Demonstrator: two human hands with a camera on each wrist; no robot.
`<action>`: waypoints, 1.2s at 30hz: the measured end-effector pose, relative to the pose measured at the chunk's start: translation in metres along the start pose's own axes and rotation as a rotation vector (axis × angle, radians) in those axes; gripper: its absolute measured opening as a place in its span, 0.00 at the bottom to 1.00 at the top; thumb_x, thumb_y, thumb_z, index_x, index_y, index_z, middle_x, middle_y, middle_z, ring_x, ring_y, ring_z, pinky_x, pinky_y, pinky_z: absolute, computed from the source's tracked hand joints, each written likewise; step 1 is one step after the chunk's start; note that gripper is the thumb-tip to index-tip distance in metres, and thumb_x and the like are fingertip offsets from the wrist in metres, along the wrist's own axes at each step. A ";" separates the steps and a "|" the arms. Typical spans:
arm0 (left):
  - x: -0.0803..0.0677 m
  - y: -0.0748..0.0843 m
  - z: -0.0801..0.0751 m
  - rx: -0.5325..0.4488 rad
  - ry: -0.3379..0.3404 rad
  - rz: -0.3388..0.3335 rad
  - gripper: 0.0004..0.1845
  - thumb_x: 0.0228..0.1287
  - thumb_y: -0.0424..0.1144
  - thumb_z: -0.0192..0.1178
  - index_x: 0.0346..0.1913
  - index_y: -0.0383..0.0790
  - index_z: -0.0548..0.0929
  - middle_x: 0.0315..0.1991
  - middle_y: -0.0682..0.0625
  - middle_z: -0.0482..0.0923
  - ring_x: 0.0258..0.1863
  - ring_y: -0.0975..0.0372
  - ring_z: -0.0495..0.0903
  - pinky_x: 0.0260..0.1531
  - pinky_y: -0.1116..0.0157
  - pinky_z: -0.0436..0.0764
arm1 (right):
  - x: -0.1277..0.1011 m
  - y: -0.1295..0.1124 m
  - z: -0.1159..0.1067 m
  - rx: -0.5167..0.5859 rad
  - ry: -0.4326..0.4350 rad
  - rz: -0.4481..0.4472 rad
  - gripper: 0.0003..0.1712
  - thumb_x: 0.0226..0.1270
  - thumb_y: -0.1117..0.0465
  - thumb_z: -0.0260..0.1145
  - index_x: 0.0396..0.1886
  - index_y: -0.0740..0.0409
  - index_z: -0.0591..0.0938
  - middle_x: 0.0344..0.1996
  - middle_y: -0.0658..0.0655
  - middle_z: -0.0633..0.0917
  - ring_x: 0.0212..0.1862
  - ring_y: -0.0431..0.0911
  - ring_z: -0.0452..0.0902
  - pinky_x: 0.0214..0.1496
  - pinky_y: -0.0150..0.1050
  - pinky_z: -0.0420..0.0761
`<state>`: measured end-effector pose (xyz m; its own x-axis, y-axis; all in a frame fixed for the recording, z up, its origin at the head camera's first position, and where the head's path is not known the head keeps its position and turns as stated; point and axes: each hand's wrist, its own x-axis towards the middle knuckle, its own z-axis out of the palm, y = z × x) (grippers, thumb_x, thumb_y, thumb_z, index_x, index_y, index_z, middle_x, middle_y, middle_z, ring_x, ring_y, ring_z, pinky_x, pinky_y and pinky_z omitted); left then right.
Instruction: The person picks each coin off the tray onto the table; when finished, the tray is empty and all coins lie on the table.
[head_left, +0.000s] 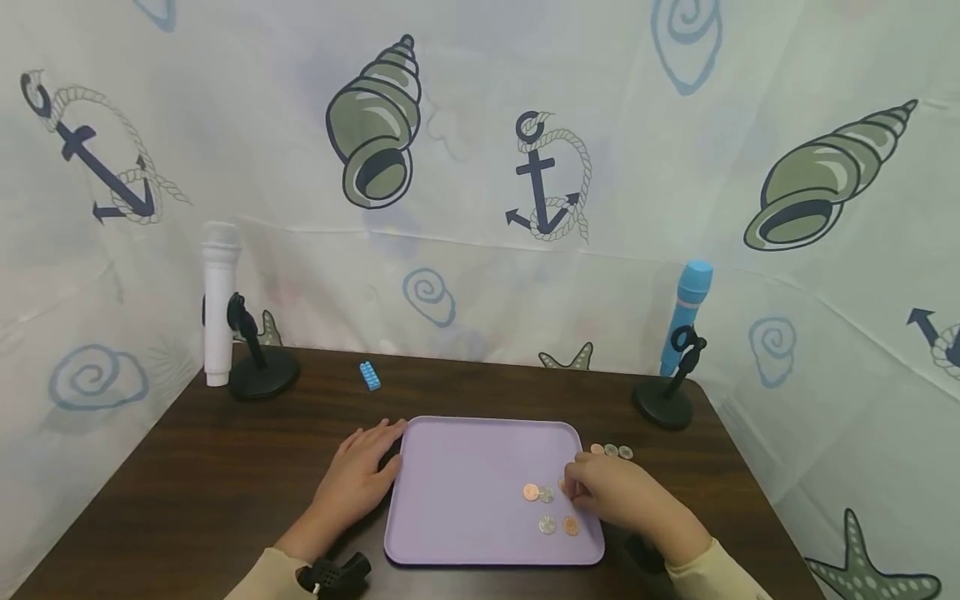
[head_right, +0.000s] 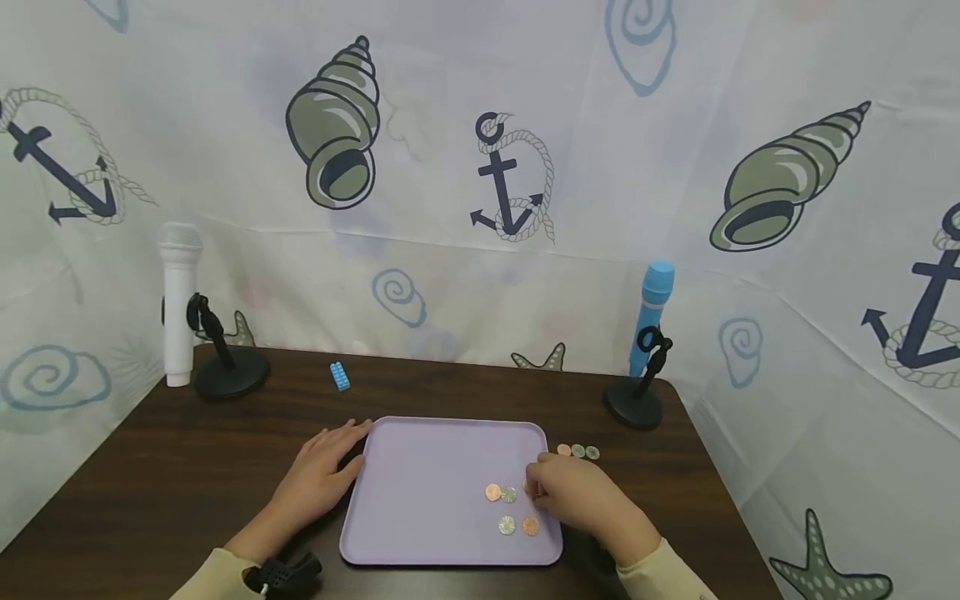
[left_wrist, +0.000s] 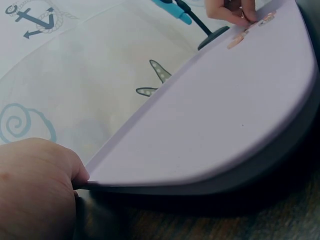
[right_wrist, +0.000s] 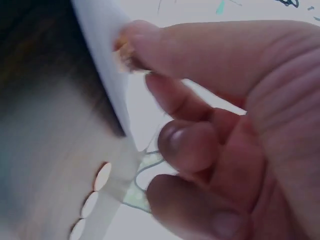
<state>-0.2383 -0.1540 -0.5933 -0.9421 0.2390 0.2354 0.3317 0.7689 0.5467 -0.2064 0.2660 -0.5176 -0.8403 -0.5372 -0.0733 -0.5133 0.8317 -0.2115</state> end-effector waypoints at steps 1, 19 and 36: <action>0.000 0.000 0.001 -0.002 -0.005 0.000 0.30 0.81 0.43 0.61 0.81 0.45 0.74 0.81 0.46 0.74 0.84 0.46 0.66 0.83 0.33 0.54 | -0.001 0.001 0.002 0.005 0.016 -0.005 0.12 0.65 0.62 0.81 0.34 0.44 0.84 0.32 0.40 0.81 0.36 0.33 0.70 0.34 0.30 0.78; -0.001 0.003 -0.005 0.000 0.003 0.003 0.29 0.81 0.43 0.61 0.81 0.44 0.74 0.80 0.44 0.75 0.84 0.44 0.67 0.83 0.33 0.55 | -0.038 0.064 0.009 0.669 0.610 0.290 0.10 0.75 0.55 0.76 0.47 0.51 0.84 0.34 0.60 0.88 0.24 0.42 0.76 0.24 0.35 0.80; -0.001 0.003 -0.004 0.009 -0.010 -0.007 0.29 0.82 0.43 0.60 0.81 0.44 0.74 0.81 0.45 0.73 0.85 0.45 0.66 0.84 0.34 0.54 | -0.066 0.140 0.045 1.245 0.582 0.373 0.19 0.83 0.57 0.68 0.61 0.66 0.82 0.46 0.44 0.94 0.25 0.33 0.77 0.19 0.27 0.73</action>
<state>-0.2357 -0.1540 -0.5888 -0.9448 0.2400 0.2232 0.3249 0.7756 0.5413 -0.2148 0.4121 -0.5866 -0.9973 0.0693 0.0262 -0.0205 0.0819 -0.9964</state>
